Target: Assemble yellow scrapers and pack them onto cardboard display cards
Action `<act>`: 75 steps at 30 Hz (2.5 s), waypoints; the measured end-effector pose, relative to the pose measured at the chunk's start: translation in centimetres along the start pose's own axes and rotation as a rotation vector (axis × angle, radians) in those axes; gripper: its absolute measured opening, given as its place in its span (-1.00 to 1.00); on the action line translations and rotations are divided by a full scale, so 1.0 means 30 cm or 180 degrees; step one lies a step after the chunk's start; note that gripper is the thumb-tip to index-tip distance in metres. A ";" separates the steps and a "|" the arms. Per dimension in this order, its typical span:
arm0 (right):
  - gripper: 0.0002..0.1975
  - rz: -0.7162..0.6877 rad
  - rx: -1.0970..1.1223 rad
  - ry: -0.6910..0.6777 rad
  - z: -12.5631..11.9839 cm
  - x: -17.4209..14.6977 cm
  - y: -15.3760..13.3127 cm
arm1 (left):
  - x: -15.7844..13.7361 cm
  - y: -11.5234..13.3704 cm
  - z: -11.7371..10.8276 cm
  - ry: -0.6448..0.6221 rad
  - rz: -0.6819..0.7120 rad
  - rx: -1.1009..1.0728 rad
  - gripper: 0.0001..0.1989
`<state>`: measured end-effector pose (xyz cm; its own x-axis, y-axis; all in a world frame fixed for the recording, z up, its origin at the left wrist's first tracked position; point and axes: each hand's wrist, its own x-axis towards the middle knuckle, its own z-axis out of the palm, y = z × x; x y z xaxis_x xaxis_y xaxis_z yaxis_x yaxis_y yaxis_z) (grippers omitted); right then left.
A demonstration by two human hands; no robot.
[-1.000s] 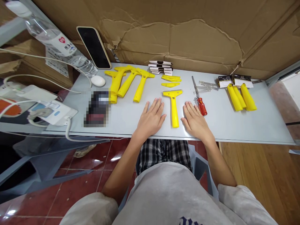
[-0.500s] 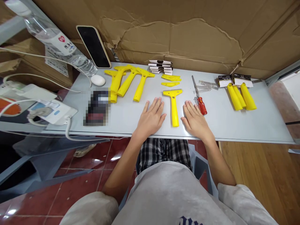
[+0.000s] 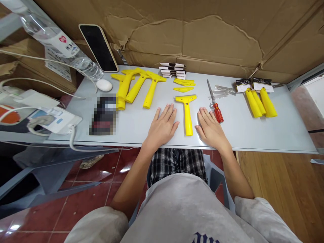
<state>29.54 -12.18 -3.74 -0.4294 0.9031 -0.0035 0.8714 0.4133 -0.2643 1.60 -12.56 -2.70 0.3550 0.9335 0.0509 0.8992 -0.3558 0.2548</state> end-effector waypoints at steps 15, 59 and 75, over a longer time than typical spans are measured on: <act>-0.28 -0.0026 0.0273 0.0450 -0.006 -0.012 -0.003 | 0.001 0.000 -0.005 -0.0032 0.0001 0.0034 -0.28; -0.35 0.1651 -0.0526 0.0563 -0.249 0.064 0.328 | 0.006 -0.009 0.005 0.0084 -0.0004 -0.0023 -0.31; -0.35 0.1765 -0.0803 0.0138 -0.299 0.062 0.257 | 0.003 -0.010 0.011 0.0218 0.0033 -0.0175 -0.35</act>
<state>37.57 -6.27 2.86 0.1099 0.9933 -0.0346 0.9939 -0.1099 0.0023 1.45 -12.39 -3.11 0.3441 0.9313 0.1192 0.8794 -0.3641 0.3066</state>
